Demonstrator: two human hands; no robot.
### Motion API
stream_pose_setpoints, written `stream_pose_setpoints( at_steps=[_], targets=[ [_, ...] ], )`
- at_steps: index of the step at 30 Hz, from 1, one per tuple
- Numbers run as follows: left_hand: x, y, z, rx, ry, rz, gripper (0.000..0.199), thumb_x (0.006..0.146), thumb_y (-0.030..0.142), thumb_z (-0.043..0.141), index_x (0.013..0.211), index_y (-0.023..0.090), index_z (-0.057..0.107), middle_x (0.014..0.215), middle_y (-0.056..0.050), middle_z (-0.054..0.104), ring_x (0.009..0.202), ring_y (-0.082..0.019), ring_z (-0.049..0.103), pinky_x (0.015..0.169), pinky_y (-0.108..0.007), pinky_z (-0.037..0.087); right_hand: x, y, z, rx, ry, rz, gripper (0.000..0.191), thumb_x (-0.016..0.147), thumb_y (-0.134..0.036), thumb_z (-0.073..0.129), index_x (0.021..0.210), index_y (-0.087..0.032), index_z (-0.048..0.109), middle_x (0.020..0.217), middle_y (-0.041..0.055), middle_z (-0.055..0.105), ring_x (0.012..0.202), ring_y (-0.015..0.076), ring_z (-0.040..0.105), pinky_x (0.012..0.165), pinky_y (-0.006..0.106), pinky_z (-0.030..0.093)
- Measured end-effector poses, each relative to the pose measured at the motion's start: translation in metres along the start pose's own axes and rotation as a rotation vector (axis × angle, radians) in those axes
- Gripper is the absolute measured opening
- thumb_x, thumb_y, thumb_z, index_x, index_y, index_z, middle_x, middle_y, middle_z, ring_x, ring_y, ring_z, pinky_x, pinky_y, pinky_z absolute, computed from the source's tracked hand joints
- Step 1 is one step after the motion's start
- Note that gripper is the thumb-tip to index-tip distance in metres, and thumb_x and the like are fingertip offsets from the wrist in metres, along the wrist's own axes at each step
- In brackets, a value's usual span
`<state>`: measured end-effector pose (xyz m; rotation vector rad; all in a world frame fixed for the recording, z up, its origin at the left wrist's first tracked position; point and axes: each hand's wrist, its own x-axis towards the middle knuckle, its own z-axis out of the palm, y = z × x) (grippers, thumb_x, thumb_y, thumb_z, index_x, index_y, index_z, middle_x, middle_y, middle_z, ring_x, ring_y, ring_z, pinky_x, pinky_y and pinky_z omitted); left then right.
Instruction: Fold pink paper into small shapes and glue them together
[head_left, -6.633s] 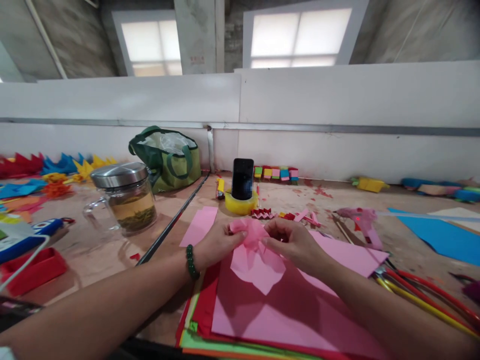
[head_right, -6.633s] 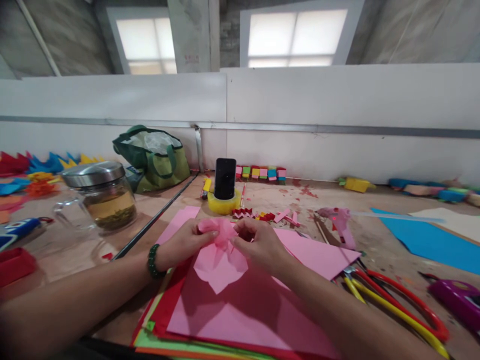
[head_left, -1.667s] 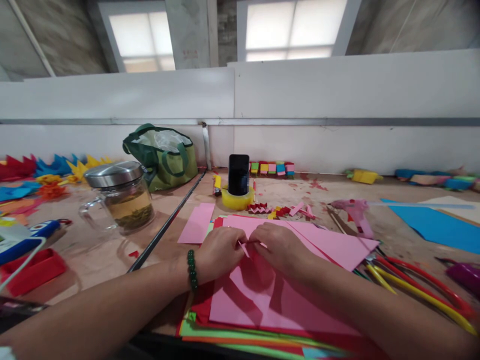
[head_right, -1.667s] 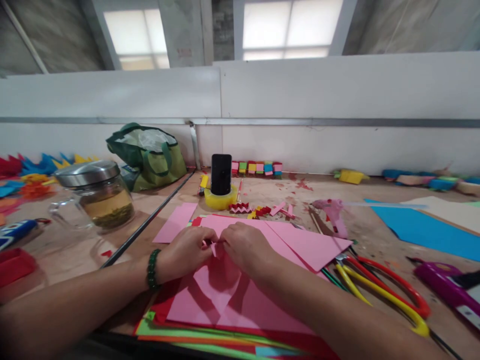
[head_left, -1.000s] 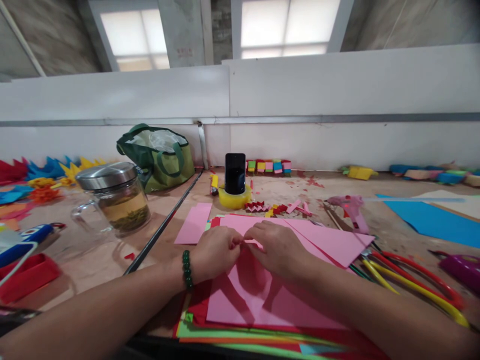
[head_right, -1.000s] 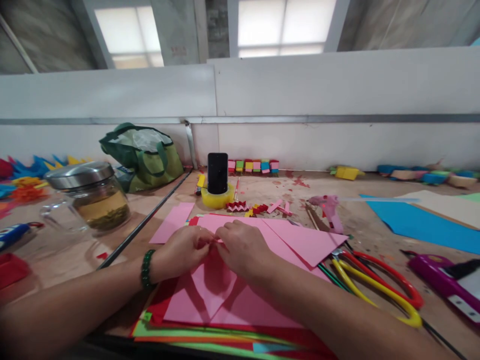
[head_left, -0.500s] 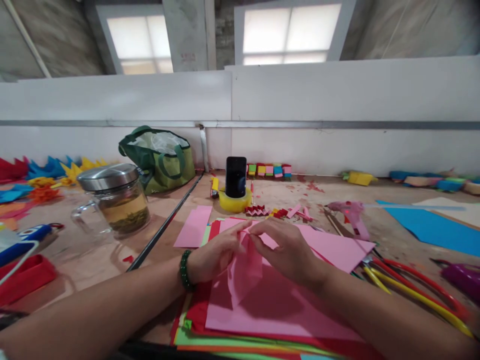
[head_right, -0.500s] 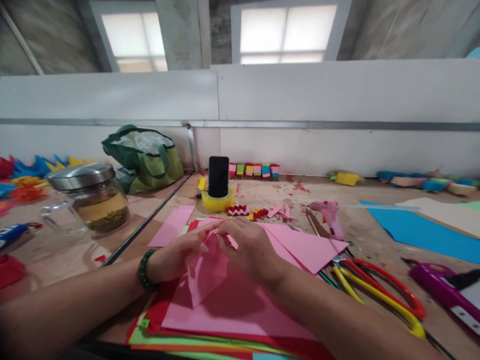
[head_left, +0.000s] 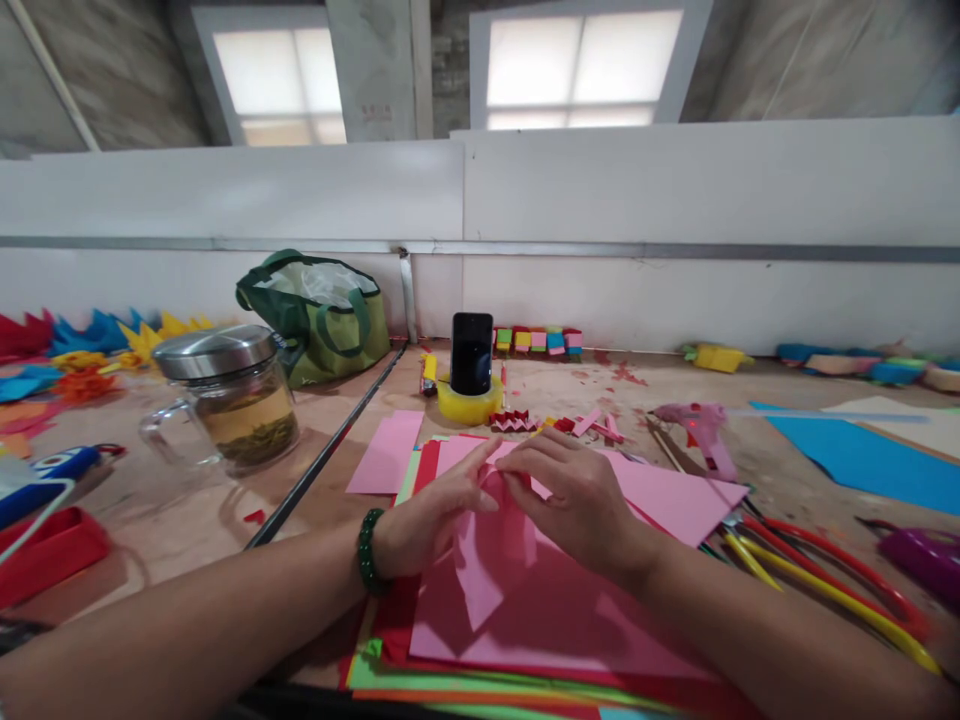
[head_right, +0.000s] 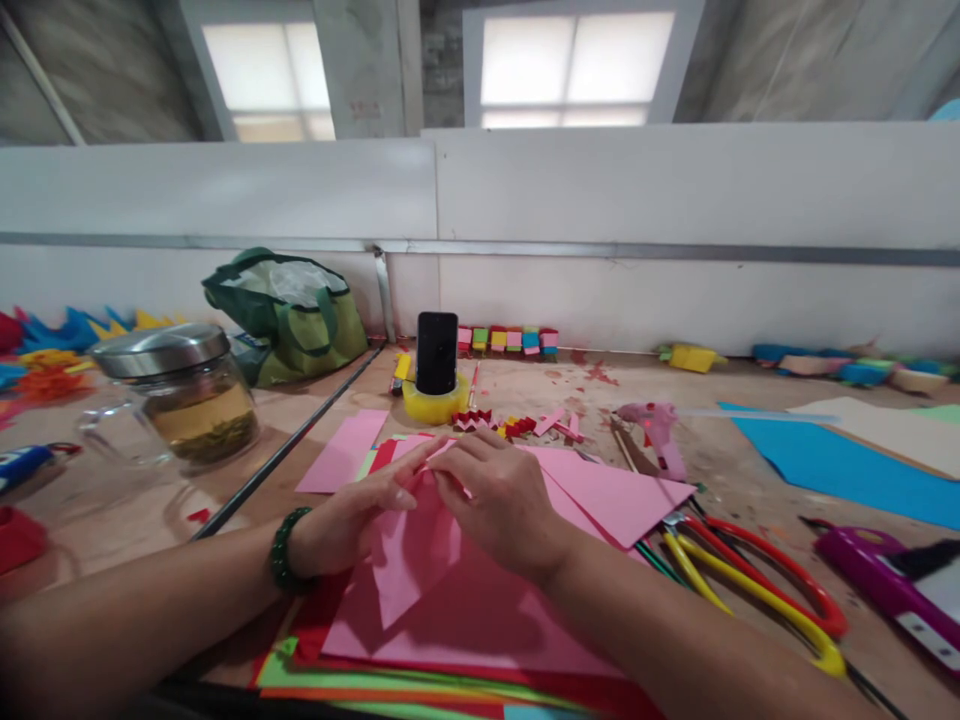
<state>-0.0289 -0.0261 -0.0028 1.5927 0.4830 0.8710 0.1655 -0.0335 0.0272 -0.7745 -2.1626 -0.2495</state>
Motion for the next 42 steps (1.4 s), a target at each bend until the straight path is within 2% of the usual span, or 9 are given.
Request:
stream_pose_setpoints(
  at_steps=[6, 9, 12, 18, 20, 26, 31, 38, 42],
  targets=[
    [0.006, 0.008, 0.016, -0.251, 0.055, -0.165, 0.078, 0.067, 0.017, 0.055, 0.143, 0.027, 0.037, 0.155, -0.001, 0.029, 0.146, -0.028, 0.011, 0.116, -0.049, 0.019, -0.003, 0.005, 0.003, -0.042, -0.098, 0.090, 0.012, 0.079, -0.009, 0.058, 0.078, -0.019, 0.063, 0.076, 0.0032, 0.069, 0.073, 0.0164, 0.061, 0.065, 0.025, 0.044],
    [0.008, 0.011, 0.019, -0.466, 0.078, -0.215, 0.072, 0.074, 0.026, 0.057, 0.143, 0.026, 0.036, 0.153, -0.003, 0.033, 0.144, -0.029, 0.017, 0.116, -0.048, 0.019, -0.004, 0.008, 0.005, -0.010, -0.113, 0.170, 0.012, 0.079, -0.008, 0.057, 0.074, -0.018, 0.061, 0.073, 0.0026, 0.067, 0.069, 0.0153, 0.060, 0.064, 0.025, 0.043],
    [0.010, 0.012, 0.021, -0.588, 0.055, -0.195, 0.057, 0.082, 0.035, 0.055, 0.137, 0.023, 0.045, 0.144, -0.005, 0.046, 0.139, -0.030, 0.031, 0.114, -0.047, 0.022, -0.002, 0.008, 0.004, 0.050, -0.174, 0.240, 0.013, 0.082, -0.009, 0.055, 0.083, -0.019, 0.064, 0.081, 0.0025, 0.070, 0.075, 0.0156, 0.062, 0.068, 0.025, 0.043],
    [0.012, 0.015, 0.030, -0.579, -0.024, -0.074, 0.046, 0.088, 0.040, 0.056, 0.130, 0.023, 0.052, 0.135, -0.006, 0.054, 0.131, -0.028, 0.042, 0.112, -0.042, 0.027, 0.004, 0.001, 0.000, -0.016, -0.283, 0.351, 0.014, 0.071, -0.005, 0.058, 0.069, -0.019, 0.060, 0.073, 0.0012, 0.068, 0.066, 0.0149, 0.058, 0.060, 0.024, 0.037],
    [0.011, 0.015, 0.031, -0.572, -0.025, -0.071, 0.048, 0.089, 0.044, 0.053, 0.133, 0.023, 0.050, 0.135, -0.007, 0.054, 0.132, -0.029, 0.041, 0.111, -0.044, 0.027, 0.004, 0.000, 0.000, 0.018, -0.280, 0.370, 0.015, 0.071, -0.005, 0.058, 0.073, -0.019, 0.061, 0.075, 0.0003, 0.068, 0.067, 0.0139, 0.058, 0.061, 0.023, 0.037],
    [0.009, 0.008, 0.027, -0.500, 0.011, -0.127, 0.059, 0.088, 0.051, 0.052, 0.139, 0.024, 0.044, 0.146, -0.007, 0.044, 0.139, -0.030, 0.030, 0.115, -0.046, 0.020, 0.002, 0.004, 0.002, 0.033, -0.295, 0.368, 0.013, 0.076, -0.009, 0.057, 0.069, -0.019, 0.060, 0.072, 0.0000, 0.066, 0.066, 0.0133, 0.056, 0.061, 0.023, 0.036],
    [0.009, 0.004, 0.015, -0.582, 0.002, -0.233, 0.072, 0.086, 0.069, 0.034, 0.145, 0.027, 0.033, 0.148, -0.007, 0.042, 0.138, -0.030, 0.034, 0.113, -0.049, 0.024, 0.001, 0.011, 0.005, 0.066, -0.214, 0.510, 0.011, 0.080, -0.013, 0.055, 0.075, -0.019, 0.063, 0.071, -0.0003, 0.066, 0.061, 0.0126, 0.053, 0.057, 0.023, 0.035],
    [0.016, 0.001, 0.014, -0.425, 0.034, -0.241, 0.061, 0.091, 0.059, 0.035, 0.138, 0.022, 0.045, 0.137, -0.011, 0.051, 0.126, -0.031, 0.046, 0.104, -0.048, 0.036, 0.000, 0.015, 0.006, 0.134, -0.311, 0.533, 0.020, 0.080, -0.012, 0.052, 0.088, -0.020, 0.068, 0.076, 0.0002, 0.069, 0.063, 0.0126, 0.057, 0.058, 0.022, 0.037],
    [0.015, 0.008, 0.009, 0.180, 0.221, -0.133, 0.054, 0.093, 0.055, 0.036, 0.129, 0.019, 0.052, 0.124, -0.012, 0.057, 0.115, -0.028, 0.050, 0.101, -0.046, 0.037, 0.003, 0.016, 0.001, -0.032, -0.519, 0.518, 0.017, 0.072, -0.008, 0.055, 0.069, -0.019, 0.067, 0.066, 0.0014, 0.068, 0.059, 0.0136, 0.057, 0.053, 0.023, 0.032]
  ],
)
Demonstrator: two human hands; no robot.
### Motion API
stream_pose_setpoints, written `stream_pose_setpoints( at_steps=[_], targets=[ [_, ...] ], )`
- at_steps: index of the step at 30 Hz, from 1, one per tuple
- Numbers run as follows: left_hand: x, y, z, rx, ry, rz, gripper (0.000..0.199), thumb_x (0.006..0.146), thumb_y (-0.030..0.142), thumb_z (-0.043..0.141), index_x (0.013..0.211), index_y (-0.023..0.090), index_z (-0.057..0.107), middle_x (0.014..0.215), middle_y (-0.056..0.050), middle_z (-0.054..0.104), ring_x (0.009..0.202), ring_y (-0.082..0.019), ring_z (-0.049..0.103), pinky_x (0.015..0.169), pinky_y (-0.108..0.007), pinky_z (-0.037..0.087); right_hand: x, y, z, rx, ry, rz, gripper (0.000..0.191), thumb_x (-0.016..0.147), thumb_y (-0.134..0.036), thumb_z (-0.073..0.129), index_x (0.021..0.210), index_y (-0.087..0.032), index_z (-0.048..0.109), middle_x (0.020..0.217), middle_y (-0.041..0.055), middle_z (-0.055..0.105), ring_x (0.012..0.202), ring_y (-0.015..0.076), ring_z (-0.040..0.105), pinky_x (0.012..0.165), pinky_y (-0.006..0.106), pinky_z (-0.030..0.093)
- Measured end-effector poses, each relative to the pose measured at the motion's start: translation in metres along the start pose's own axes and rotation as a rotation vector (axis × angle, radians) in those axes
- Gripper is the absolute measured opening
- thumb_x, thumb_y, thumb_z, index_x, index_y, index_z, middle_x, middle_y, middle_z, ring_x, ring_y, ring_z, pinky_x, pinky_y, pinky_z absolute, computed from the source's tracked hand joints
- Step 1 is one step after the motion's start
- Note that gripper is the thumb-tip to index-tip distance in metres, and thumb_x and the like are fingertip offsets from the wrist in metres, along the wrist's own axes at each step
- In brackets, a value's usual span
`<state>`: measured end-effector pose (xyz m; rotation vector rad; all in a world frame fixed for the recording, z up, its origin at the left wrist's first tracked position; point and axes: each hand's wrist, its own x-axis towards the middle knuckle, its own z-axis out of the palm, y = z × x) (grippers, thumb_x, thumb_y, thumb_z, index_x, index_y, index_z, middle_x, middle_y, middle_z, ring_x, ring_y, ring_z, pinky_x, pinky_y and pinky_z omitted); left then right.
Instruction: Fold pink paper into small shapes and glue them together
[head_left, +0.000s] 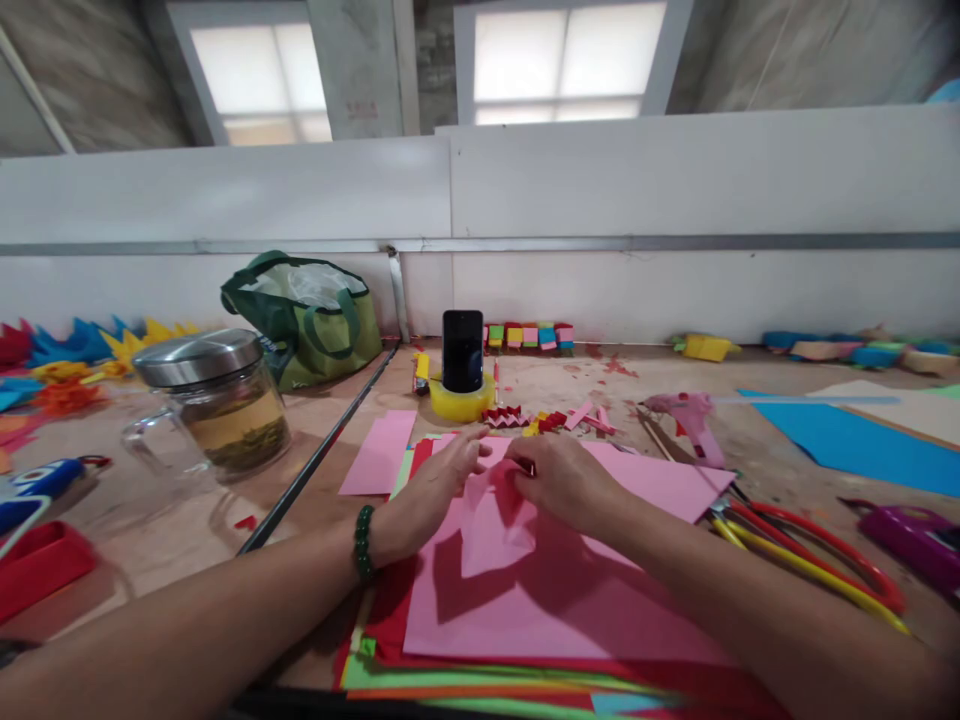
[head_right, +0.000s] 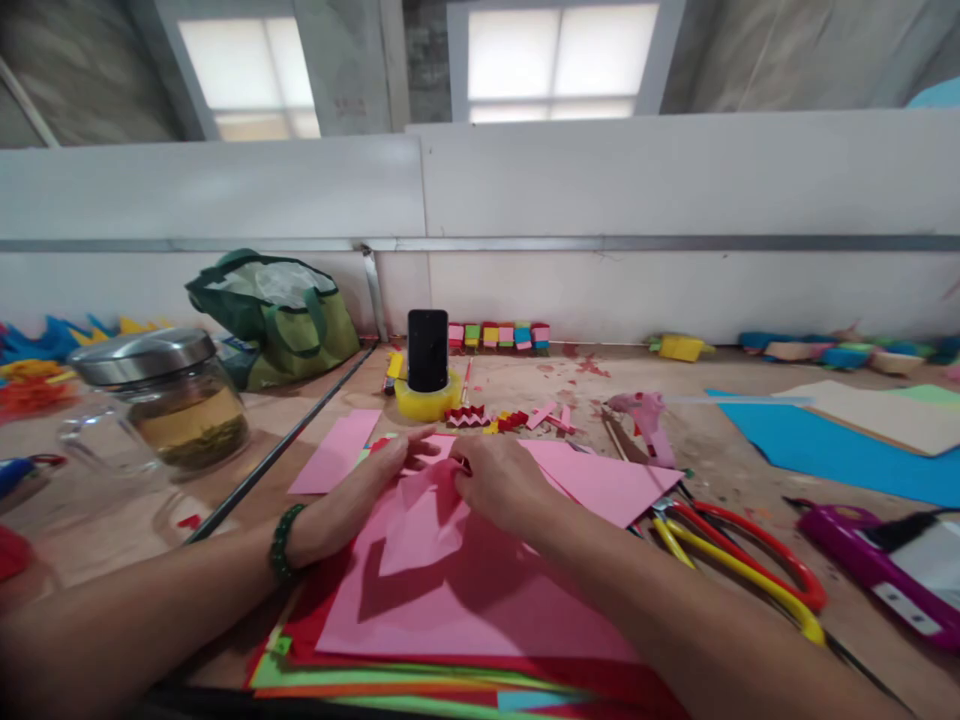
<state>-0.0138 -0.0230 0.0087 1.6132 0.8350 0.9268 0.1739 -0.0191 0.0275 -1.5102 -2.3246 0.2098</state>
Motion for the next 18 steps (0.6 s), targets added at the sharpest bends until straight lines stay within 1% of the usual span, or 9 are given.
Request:
stream_pose_setpoints(
  at_steps=[1, 2, 3, 5, 8, 10, 13, 16, 18],
  targets=[
    [-0.001, 0.002, -0.002, 0.174, 0.058, 0.094, 0.050, 0.093, 0.053, 0.036, 0.123, 0.018, 0.057, 0.118, -0.012, 0.058, 0.112, -0.027, 0.051, 0.100, -0.045, 0.037, 0.000, 0.000, -0.001, -0.048, -0.039, 0.007, 0.017, 0.071, -0.008, 0.056, 0.065, -0.019, 0.067, 0.064, 0.0021, 0.067, 0.058, 0.0142, 0.057, 0.052, 0.023, 0.031],
    [-0.003, 0.004, -0.004, 0.338, 0.088, 0.191, 0.047, 0.094, 0.050, 0.036, 0.116, 0.017, 0.062, 0.114, -0.012, 0.059, 0.111, -0.027, 0.050, 0.100, -0.045, 0.036, -0.001, 0.000, -0.002, -0.076, -0.069, 0.010, 0.017, 0.071, -0.007, 0.057, 0.064, -0.019, 0.067, 0.064, 0.0029, 0.068, 0.059, 0.0147, 0.057, 0.052, 0.024, 0.030],
    [-0.005, 0.006, -0.006, 0.485, 0.086, 0.277, 0.045, 0.094, 0.047, 0.036, 0.108, 0.017, 0.066, 0.112, -0.012, 0.058, 0.111, -0.027, 0.050, 0.100, -0.045, 0.035, -0.001, -0.001, -0.003, -0.085, -0.092, 0.010, 0.017, 0.070, -0.007, 0.058, 0.064, -0.019, 0.068, 0.065, 0.0033, 0.069, 0.059, 0.0150, 0.058, 0.051, 0.024, 0.030],
    [-0.010, 0.011, -0.005, 0.728, 0.012, 0.379, 0.043, 0.094, 0.046, 0.038, 0.094, 0.019, 0.071, 0.119, -0.012, 0.056, 0.117, -0.029, 0.045, 0.104, -0.049, 0.029, -0.003, -0.004, -0.002, -0.070, -0.115, 0.010, 0.015, 0.071, -0.008, 0.060, 0.066, -0.019, 0.070, 0.065, 0.0033, 0.070, 0.058, 0.0147, 0.058, 0.050, 0.023, 0.029],
    [-0.015, 0.014, -0.001, 0.955, -0.142, 0.375, 0.042, 0.089, 0.052, 0.046, 0.084, 0.020, 0.072, 0.140, -0.011, 0.045, 0.132, -0.036, 0.032, 0.109, -0.058, 0.014, -0.005, -0.008, 0.000, -0.064, -0.148, 0.004, 0.012, 0.074, -0.014, 0.062, 0.067, -0.019, 0.070, 0.065, 0.0030, 0.070, 0.056, 0.0136, 0.057, 0.049, 0.023, 0.029],
    [-0.016, 0.014, 0.002, 1.018, -0.217, 0.359, 0.045, 0.086, 0.057, 0.049, 0.081, 0.018, 0.071, 0.147, -0.014, 0.039, 0.136, -0.039, 0.027, 0.108, -0.062, 0.008, -0.005, -0.009, 0.000, -0.073, -0.158, 0.005, 0.014, 0.076, -0.017, 0.060, 0.064, -0.019, 0.069, 0.065, 0.0037, 0.070, 0.055, 0.0137, 0.056, 0.049, 0.024, 0.029],
    [-0.016, 0.011, 0.004, 1.017, -0.260, 0.364, 0.047, 0.086, 0.060, 0.048, 0.081, 0.018, 0.070, 0.149, -0.015, 0.035, 0.138, -0.039, 0.025, 0.109, -0.063, 0.008, -0.004, -0.010, -0.001, -0.084, -0.154, 0.029, 0.015, 0.075, -0.018, 0.060, 0.064, -0.020, 0.069, 0.066, 0.0047, 0.070, 0.056, 0.0148, 0.057, 0.049, 0.024, 0.028],
    [-0.017, 0.010, 0.005, 0.992, -0.229, 0.389, 0.043, 0.087, 0.057, 0.048, 0.086, 0.019, 0.070, 0.149, -0.014, 0.036, 0.139, -0.037, 0.024, 0.110, -0.060, 0.010, -0.004, -0.009, -0.001, -0.076, -0.149, 0.052, 0.014, 0.075, -0.019, 0.060, 0.065, -0.019, 0.069, 0.065, 0.0046, 0.070, 0.056, 0.0150, 0.057, 0.049, 0.025, 0.029],
    [-0.019, 0.011, 0.007, 1.004, -0.198, 0.419, 0.038, 0.087, 0.053, 0.051, 0.090, 0.020, 0.070, 0.150, -0.013, 0.036, 0.139, -0.037, 0.024, 0.111, -0.058, 0.008, -0.003, -0.009, 0.000, -0.065, -0.154, 0.056, 0.013, 0.074, -0.017, 0.061, 0.064, -0.019, 0.069, 0.063, 0.0034, 0.069, 0.055, 0.0142, 0.057, 0.049, 0.024, 0.030]
  ],
)
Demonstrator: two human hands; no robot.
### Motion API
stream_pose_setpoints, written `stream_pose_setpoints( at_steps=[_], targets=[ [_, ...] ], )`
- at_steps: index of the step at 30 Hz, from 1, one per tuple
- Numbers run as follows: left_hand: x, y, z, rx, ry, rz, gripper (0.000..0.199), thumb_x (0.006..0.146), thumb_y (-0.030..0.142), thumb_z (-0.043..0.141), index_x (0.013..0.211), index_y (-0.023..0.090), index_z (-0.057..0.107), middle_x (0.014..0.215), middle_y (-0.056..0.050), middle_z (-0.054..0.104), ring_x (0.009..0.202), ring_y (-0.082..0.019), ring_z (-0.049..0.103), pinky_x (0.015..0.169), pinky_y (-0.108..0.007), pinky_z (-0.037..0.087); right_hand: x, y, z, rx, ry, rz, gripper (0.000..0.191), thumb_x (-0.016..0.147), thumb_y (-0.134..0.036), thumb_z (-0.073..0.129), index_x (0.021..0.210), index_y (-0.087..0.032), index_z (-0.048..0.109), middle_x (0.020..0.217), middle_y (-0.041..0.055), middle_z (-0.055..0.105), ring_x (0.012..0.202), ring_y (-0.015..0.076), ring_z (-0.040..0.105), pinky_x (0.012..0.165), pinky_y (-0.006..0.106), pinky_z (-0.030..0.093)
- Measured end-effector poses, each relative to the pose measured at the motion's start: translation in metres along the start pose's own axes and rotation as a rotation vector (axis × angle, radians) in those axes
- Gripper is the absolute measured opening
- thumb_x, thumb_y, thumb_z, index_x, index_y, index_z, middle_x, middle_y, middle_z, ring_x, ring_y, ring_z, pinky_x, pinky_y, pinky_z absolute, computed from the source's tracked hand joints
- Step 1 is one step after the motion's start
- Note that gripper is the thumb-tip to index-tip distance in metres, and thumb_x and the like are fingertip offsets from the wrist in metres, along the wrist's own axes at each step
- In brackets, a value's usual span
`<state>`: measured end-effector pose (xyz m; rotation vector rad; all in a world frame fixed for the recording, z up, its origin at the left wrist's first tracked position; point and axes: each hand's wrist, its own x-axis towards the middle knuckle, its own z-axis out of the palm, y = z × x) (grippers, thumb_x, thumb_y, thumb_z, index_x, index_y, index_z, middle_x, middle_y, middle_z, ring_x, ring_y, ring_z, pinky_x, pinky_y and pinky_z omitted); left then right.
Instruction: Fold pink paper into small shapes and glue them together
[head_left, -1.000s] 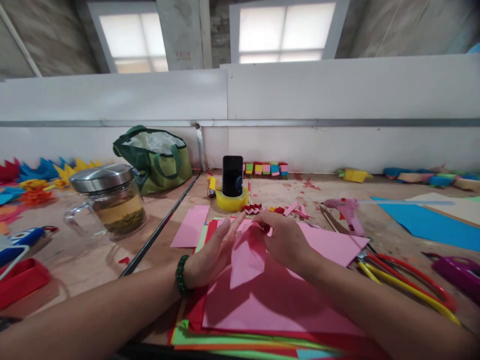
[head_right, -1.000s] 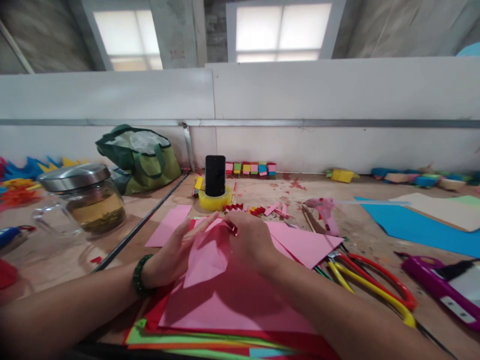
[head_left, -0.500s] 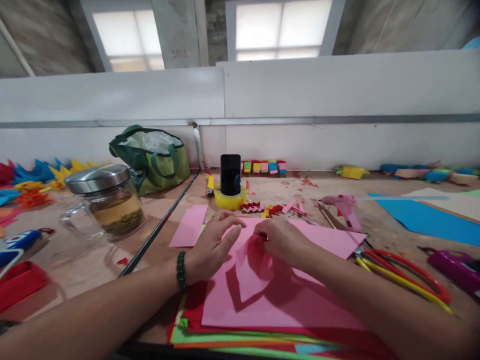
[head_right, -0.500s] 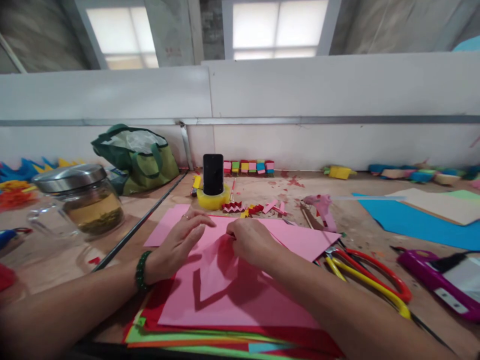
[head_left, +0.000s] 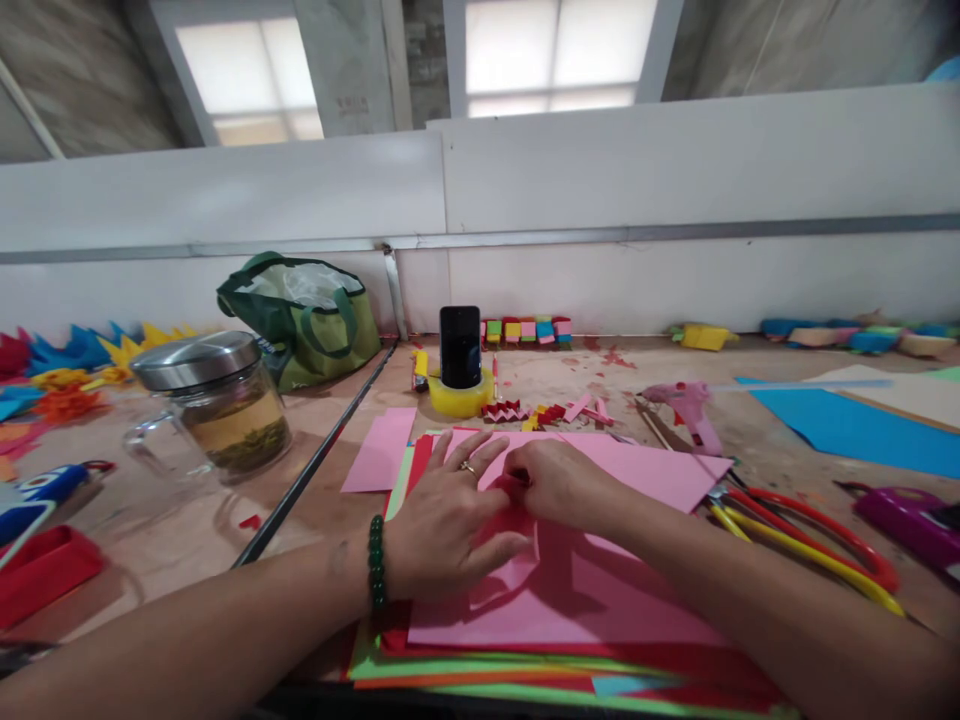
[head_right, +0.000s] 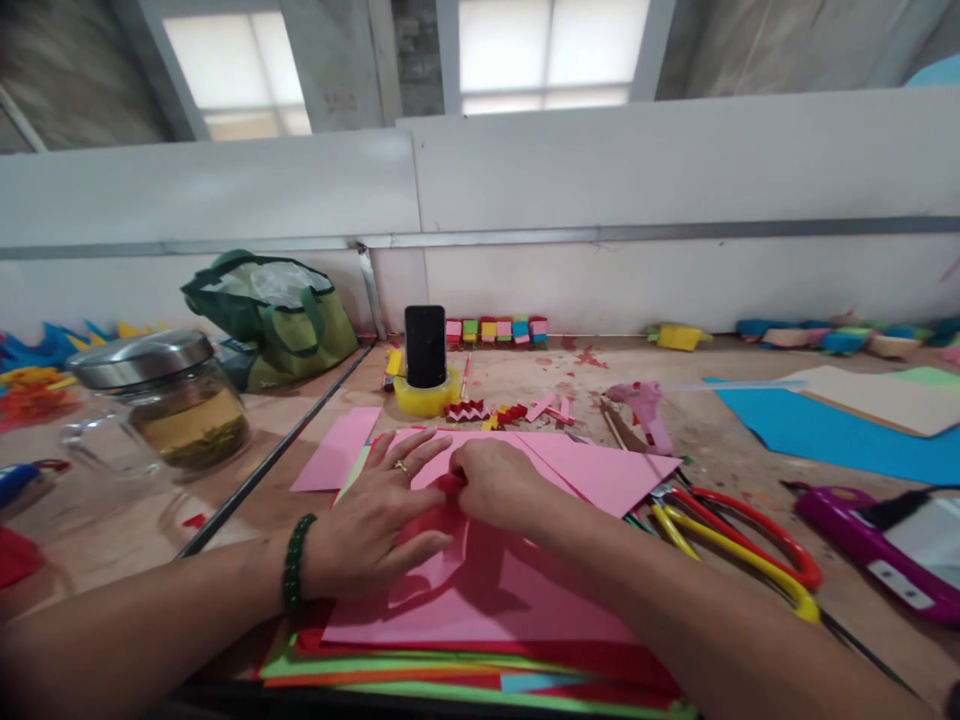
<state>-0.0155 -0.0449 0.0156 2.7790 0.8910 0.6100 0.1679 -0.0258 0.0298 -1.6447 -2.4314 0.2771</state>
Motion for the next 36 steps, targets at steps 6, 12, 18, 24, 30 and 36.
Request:
stream_pose_setpoints(
  at_steps=[6, 12, 18, 24, 30, 36],
  targets=[
    [-0.001, 0.005, 0.000, 0.000, -0.053, 0.046, 0.037, 0.088, 0.052, 0.049, 0.091, 0.023, 0.071, 0.151, -0.008, 0.034, 0.139, -0.037, 0.025, 0.112, -0.057, 0.009, 0.001, 0.002, 0.002, 0.031, -0.019, -0.009, 0.012, 0.068, -0.013, 0.060, 0.063, -0.019, 0.068, 0.061, 0.0009, 0.068, 0.052, 0.0123, 0.056, 0.047, 0.022, 0.031],
    [-0.003, -0.001, 0.008, -0.100, -0.064, 0.019, 0.047, 0.081, 0.064, 0.053, 0.092, 0.021, 0.069, 0.152, -0.011, 0.033, 0.140, -0.039, 0.021, 0.113, -0.059, 0.005, -0.001, 0.002, 0.001, 0.005, -0.010, -0.016, 0.012, 0.065, -0.013, 0.059, 0.063, -0.020, 0.068, 0.063, 0.0025, 0.069, 0.056, 0.0153, 0.058, 0.047, 0.024, 0.029],
    [-0.005, 0.000, 0.003, -0.164, 0.045, 0.038, 0.044, 0.083, 0.058, 0.054, 0.105, 0.022, 0.067, 0.152, -0.012, 0.030, 0.139, -0.039, 0.022, 0.112, -0.059, 0.007, -0.001, 0.001, -0.005, -0.028, 0.071, 0.010, 0.012, 0.067, -0.010, 0.059, 0.061, -0.019, 0.065, 0.064, 0.0042, 0.068, 0.059, 0.0168, 0.059, 0.050, 0.025, 0.030],
    [0.002, -0.018, -0.001, -0.494, 0.489, -0.116, 0.061, 0.088, 0.050, 0.050, 0.138, 0.018, 0.037, 0.140, -0.016, 0.041, 0.132, -0.032, 0.034, 0.111, -0.048, 0.023, 0.008, 0.014, -0.005, 0.452, 0.392, 0.001, 0.018, 0.071, -0.011, 0.049, 0.086, -0.020, 0.054, 0.057, -0.0065, 0.055, 0.050, 0.0112, 0.051, 0.050, 0.021, 0.036],
    [0.013, -0.031, 0.012, -0.863, 0.354, -0.405, 0.102, 0.064, 0.050, 0.078, 0.145, 0.022, 0.022, 0.140, -0.017, 0.038, 0.126, -0.034, 0.041, 0.102, -0.048, 0.038, 0.018, 0.024, 0.007, 0.727, 0.365, 0.082, 0.006, 0.072, -0.014, 0.048, 0.073, -0.020, 0.049, 0.054, -0.0058, 0.056, 0.049, 0.0116, 0.057, 0.047, 0.021, 0.039],
    [0.013, -0.018, 0.018, -0.916, 0.201, -0.312, 0.029, 0.082, 0.035, 0.061, 0.101, 0.014, 0.061, 0.091, -0.008, 0.065, 0.085, -0.020, 0.060, 0.076, -0.031, 0.050, 0.017, 0.008, 0.023, 0.861, 0.290, 0.110, 0.012, 0.083, -0.029, 0.048, 0.074, -0.021, 0.043, 0.050, -0.0057, 0.055, 0.042, 0.0133, 0.058, 0.042, 0.022, 0.043]
  ],
)
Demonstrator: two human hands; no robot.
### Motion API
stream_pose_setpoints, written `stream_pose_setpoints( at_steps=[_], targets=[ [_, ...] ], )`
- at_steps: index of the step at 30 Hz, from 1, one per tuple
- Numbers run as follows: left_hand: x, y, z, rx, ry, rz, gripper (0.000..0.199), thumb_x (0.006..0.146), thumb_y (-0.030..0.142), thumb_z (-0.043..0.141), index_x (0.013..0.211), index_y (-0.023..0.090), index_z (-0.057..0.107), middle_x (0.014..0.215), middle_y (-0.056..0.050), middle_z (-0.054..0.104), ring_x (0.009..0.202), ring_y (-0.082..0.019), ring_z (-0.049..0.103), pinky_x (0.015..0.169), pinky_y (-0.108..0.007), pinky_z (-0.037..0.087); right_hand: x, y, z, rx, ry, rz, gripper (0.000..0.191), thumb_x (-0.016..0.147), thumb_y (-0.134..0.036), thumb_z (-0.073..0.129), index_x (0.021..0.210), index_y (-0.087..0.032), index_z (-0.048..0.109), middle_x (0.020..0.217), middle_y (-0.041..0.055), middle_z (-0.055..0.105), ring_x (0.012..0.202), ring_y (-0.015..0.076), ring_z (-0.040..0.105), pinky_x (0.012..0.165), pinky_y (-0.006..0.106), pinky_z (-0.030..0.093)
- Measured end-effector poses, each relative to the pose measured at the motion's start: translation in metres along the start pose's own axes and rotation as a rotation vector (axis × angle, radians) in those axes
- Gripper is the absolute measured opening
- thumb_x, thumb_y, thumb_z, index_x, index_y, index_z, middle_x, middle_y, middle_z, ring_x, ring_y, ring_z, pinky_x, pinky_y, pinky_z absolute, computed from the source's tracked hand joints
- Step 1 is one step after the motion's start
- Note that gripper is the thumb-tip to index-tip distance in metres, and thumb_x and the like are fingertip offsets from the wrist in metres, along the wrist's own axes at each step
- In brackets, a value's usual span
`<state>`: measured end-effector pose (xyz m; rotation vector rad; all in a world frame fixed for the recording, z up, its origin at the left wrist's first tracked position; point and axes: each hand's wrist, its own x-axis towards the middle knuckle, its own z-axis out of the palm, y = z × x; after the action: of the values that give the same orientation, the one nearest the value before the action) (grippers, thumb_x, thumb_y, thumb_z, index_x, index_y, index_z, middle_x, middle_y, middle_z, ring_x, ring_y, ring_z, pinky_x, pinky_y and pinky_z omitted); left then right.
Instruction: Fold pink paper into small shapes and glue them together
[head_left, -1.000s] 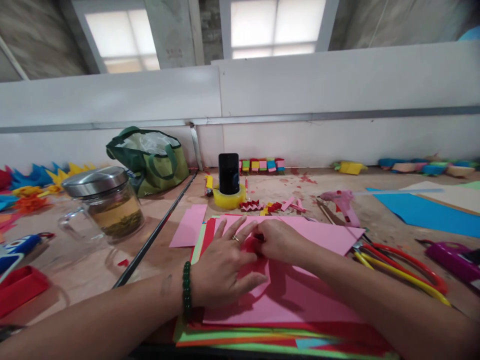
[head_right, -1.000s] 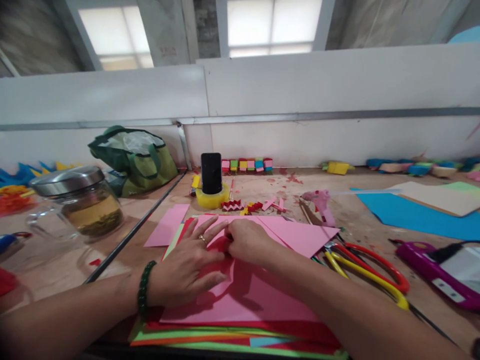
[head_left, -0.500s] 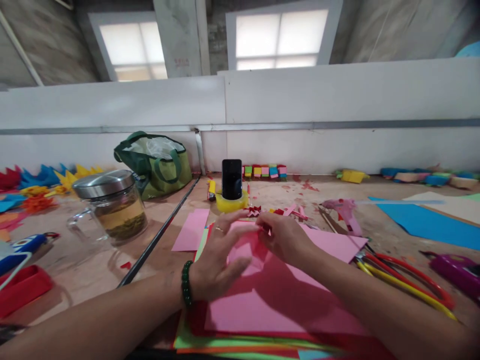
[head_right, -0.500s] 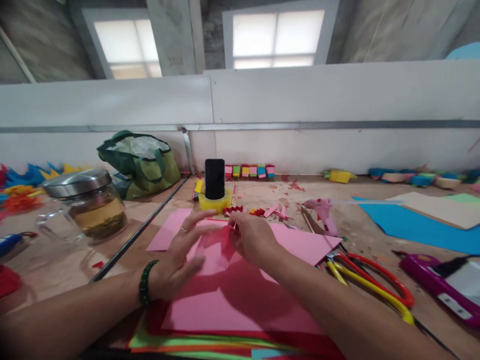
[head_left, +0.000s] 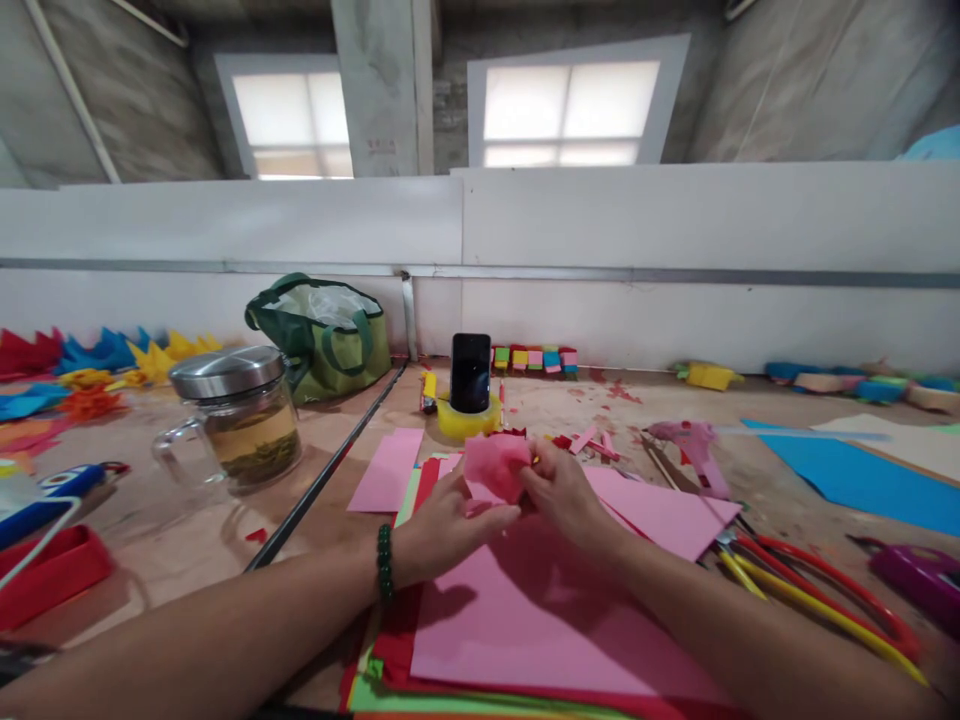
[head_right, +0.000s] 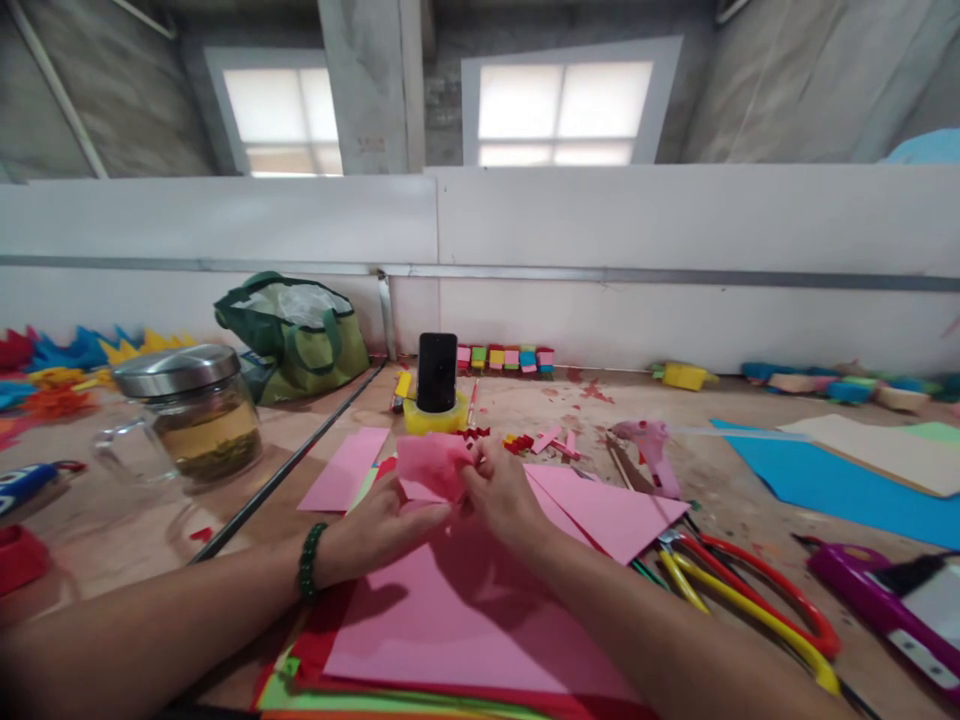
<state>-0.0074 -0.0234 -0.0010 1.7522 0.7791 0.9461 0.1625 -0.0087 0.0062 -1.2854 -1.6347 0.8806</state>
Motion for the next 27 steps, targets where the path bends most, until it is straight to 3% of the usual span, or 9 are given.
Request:
stream_pose_setpoints(
  at_steps=[3, 5, 8, 12, 15, 17, 20, 23, 27],
  targets=[
    [0.002, 0.001, -0.002, 0.056, 0.060, -0.018, 0.015, 0.081, 0.024, 0.050, 0.076, 0.013, 0.059, 0.072, -0.003, 0.061, 0.069, -0.015, 0.055, 0.065, -0.026, 0.047, -0.010, -0.003, 0.010, 0.085, -0.127, 0.039, 0.020, 0.087, -0.036, 0.047, 0.075, -0.020, 0.047, 0.050, -0.0038, 0.057, 0.043, 0.0130, 0.058, 0.044, 0.023, 0.044],
    [0.005, 0.002, -0.009, 0.096, 0.142, -0.018, 0.012, 0.075, 0.019, 0.044, 0.069, 0.014, 0.054, 0.068, -0.001, 0.057, 0.066, -0.014, 0.051, 0.063, -0.024, 0.044, -0.015, -0.005, 0.011, 0.027, -0.200, 0.043, 0.025, 0.087, -0.039, 0.048, 0.073, -0.019, 0.051, 0.051, -0.0017, 0.059, 0.046, 0.0127, 0.058, 0.046, 0.023, 0.043],
    [0.010, 0.003, -0.019, 0.153, 0.150, -0.051, 0.012, 0.071, 0.017, 0.038, 0.062, 0.017, 0.046, 0.060, 0.001, 0.048, 0.059, -0.012, 0.044, 0.055, -0.023, 0.038, -0.016, -0.009, 0.003, -0.128, -0.185, -0.013, 0.033, 0.084, -0.048, 0.055, 0.070, -0.018, 0.051, 0.056, -0.0008, 0.058, 0.049, 0.0120, 0.055, 0.047, 0.023, 0.041],
    [0.011, 0.000, -0.024, 0.193, -0.025, -0.067, 0.008, 0.064, 0.014, 0.039, 0.058, 0.017, 0.043, 0.057, 0.002, 0.045, 0.055, -0.010, 0.040, 0.052, -0.022, 0.033, -0.008, -0.017, -0.013, 0.011, -0.094, -0.057, 0.039, 0.079, -0.052, 0.059, 0.099, -0.019, 0.052, 0.076, -0.0004, 0.059, 0.055, 0.0120, 0.056, 0.051, 0.026, 0.047],
    [0.010, -0.004, -0.022, 0.244, -0.184, -0.077, 0.012, 0.061, 0.012, 0.039, 0.061, 0.016, 0.050, 0.059, 0.003, 0.047, 0.056, -0.010, 0.040, 0.052, -0.021, 0.033, -0.005, -0.020, -0.019, 0.011, -0.072, -0.078, 0.050, 0.068, -0.036, 0.071, 0.111, -0.018, 0.055, 0.090, 0.0030, 0.061, 0.063, 0.0126, 0.059, 0.060, 0.028, 0.051],
    [0.009, -0.003, -0.021, 0.275, -0.217, -0.087, 0.013, 0.063, 0.012, 0.038, 0.061, 0.015, 0.051, 0.060, 0.003, 0.048, 0.057, -0.010, 0.041, 0.052, -0.020, 0.033, -0.004, -0.019, -0.019, -0.013, -0.114, -0.115, 0.038, 0.065, -0.025, 0.069, 0.102, -0.017, 0.064, 0.090, 0.0040, 0.064, 0.066, 0.0130, 0.060, 0.062, 0.027, 0.050],
    [0.009, 0.000, -0.022, 0.259, -0.169, -0.090, 0.014, 0.067, 0.016, 0.039, 0.060, 0.015, 0.051, 0.063, 0.001, 0.053, 0.062, -0.011, 0.046, 0.055, -0.020, 0.036, -0.003, -0.016, -0.019, 0.003, -0.162, -0.138, 0.011, 0.067, -0.020, 0.063, 0.074, -0.016, 0.069, 0.072, 0.0024, 0.066, 0.062, 0.0136, 0.059, 0.057, 0.025, 0.047],
    [0.009, 0.000, -0.024, 0.197, -0.098, -0.142, 0.017, 0.072, 0.022, 0.040, 0.062, 0.015, 0.052, 0.060, 0.001, 0.053, 0.057, -0.012, 0.047, 0.052, -0.020, 0.036, -0.001, -0.014, -0.019, 0.008, -0.132, -0.133, 0.007, 0.066, -0.020, 0.063, 0.067, -0.016, 0.069, 0.060, 0.0007, 0.064, 0.056, 0.0129, 0.057, 0.053, 0.024, 0.045],
    [0.009, -0.003, -0.024, 0.224, -0.047, -0.146, 0.017, 0.071, 0.020, 0.042, 0.064, 0.014, 0.055, 0.059, 0.001, 0.053, 0.054, -0.010, 0.044, 0.050, -0.020, 0.034, 0.000, -0.013, -0.022, 0.013, -0.168, -0.194, 0.006, 0.065, -0.017, 0.065, 0.065, -0.016, 0.070, 0.065, 0.0024, 0.068, 0.060, 0.0140, 0.060, 0.057, 0.024, 0.047]
  ],
)
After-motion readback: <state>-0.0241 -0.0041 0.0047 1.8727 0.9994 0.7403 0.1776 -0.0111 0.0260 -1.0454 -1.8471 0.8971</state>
